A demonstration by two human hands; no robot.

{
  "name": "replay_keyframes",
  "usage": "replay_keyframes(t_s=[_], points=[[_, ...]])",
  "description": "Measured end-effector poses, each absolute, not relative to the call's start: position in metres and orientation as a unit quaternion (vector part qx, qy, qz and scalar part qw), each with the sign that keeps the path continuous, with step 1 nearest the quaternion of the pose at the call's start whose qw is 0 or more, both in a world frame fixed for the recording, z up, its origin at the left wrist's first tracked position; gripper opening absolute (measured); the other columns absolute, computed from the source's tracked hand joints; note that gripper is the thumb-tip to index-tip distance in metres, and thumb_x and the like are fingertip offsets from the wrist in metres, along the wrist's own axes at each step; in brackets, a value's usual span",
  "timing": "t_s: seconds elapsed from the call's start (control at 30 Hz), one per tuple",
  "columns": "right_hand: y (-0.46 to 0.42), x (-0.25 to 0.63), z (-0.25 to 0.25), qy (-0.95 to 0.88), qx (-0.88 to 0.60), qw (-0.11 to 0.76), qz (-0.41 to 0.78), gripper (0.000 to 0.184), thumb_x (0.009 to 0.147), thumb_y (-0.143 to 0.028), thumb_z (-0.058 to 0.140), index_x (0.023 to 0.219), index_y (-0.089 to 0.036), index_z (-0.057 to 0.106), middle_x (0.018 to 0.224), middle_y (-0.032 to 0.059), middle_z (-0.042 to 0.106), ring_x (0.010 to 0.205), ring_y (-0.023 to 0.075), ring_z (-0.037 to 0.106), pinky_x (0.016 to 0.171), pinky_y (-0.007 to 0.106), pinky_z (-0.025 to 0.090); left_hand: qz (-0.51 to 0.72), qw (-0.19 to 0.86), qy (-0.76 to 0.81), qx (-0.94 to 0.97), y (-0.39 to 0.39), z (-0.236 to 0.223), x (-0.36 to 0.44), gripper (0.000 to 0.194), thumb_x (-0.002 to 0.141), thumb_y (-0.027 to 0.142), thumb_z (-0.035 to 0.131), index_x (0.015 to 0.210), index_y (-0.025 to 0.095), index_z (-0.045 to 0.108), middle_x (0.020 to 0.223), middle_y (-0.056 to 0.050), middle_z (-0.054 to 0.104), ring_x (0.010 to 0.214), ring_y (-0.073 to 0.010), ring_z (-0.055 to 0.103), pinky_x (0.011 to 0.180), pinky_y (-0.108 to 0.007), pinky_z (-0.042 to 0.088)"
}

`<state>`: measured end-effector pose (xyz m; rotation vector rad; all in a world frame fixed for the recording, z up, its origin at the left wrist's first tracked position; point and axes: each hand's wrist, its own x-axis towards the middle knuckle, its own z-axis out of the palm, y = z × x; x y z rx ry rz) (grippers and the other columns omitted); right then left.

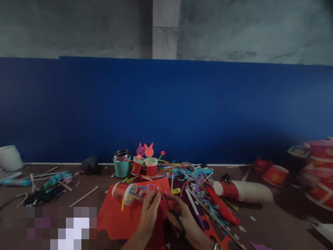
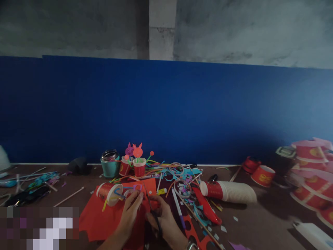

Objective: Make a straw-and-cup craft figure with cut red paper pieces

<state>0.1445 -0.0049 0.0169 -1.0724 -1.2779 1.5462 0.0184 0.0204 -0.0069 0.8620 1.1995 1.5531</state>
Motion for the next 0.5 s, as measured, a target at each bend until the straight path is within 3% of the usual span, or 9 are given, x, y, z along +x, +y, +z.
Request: replay_keyframes(t_s=[0.17,0.5], points=[[-0.004,0.144,0.014,-0.493,-0.424,0.429,0.627,0.065,0.061,-0.047,0.07,0.109,-0.016,0.039,0.037,-0.0133,0.044,0.025,0.0028,0.032,0.027,0.012,0.03,0.611,0.472,0.456,0.443,0.02,-0.008,0.02,0.031,0.064,0.048,0.064,0.064,0.017,0.06,0.066,0.0,0.057,0.067,-0.0148,0.051,0.066,-0.025,0.043],[-0.001,0.147,0.01,-0.511,-0.404,0.429,0.625,0.068,0.06,-0.052,0.069,0.108,-0.016,0.039,0.04,-0.0123,0.046,0.025,0.0025,0.033,0.026,0.012,0.028,0.619,0.463,0.454,0.443,0.018,0.001,0.019,0.029,0.065,0.045,0.064,0.062,0.016,0.06,0.063,0.001,0.054,0.064,-0.0142,0.049,0.063,-0.024,0.043]])
